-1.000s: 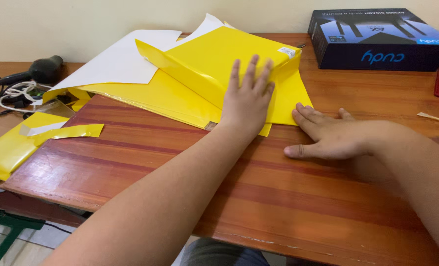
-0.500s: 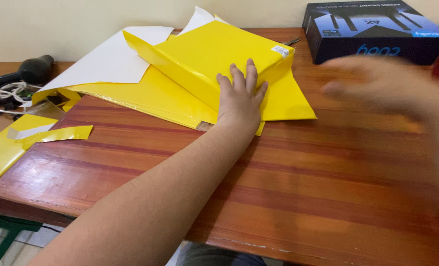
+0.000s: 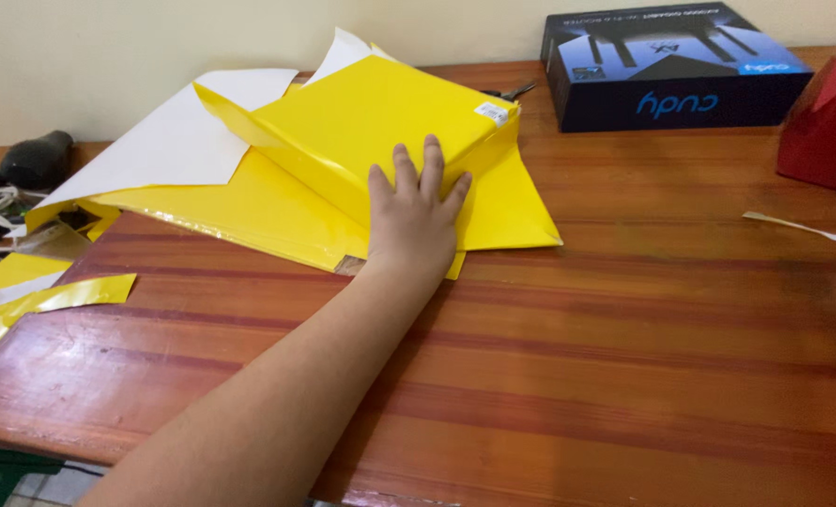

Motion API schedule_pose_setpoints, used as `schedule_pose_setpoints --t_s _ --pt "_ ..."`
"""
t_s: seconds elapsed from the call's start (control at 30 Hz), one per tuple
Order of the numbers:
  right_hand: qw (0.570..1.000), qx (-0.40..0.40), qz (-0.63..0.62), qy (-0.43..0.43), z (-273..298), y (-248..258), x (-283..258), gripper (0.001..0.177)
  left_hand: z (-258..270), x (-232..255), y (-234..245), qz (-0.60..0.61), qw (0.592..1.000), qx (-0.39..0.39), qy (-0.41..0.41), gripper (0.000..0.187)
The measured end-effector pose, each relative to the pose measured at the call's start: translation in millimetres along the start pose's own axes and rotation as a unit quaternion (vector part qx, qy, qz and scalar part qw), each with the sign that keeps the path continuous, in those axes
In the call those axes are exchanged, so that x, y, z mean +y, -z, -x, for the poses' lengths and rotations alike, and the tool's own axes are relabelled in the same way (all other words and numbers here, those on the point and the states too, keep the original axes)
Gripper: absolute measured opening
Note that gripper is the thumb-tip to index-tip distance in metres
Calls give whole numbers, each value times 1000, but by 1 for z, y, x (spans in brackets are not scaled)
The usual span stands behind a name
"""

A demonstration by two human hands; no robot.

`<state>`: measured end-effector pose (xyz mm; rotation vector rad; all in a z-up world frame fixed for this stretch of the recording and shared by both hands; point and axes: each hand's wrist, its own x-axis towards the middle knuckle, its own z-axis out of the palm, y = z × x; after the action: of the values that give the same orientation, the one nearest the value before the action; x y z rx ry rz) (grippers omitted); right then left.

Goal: The person wraps a rectangular box with yellow wrapping paper on a wooden table. They fold the paper around the box, smooth the edges, and secure the folds with clear adhesive tape using a red tape dispenser. The person rotates the box to wrap all sides and completes the wrapping by taping the final seam.

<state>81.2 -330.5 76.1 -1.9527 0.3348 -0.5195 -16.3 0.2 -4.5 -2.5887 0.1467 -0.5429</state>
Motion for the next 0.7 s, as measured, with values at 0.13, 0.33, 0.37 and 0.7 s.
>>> schedule_pose_setpoints --t_s 0.13,0.33,0.37,0.7 --pt "997 53 -53 -22 -26 16 6 38 1 -2 8 1 1000 -8 8 58" --pt "982 127 -113 -80 -56 43 36 27 -13 8 28 15 998 -55 28 46" --pt "980 131 -123 -88 -59 44 39 26 -18 9 30 4 998 -55 29 43" --pt "941 33 -289 -172 -33 49 75 14 -25 16 30 23 997 -21 71 43"
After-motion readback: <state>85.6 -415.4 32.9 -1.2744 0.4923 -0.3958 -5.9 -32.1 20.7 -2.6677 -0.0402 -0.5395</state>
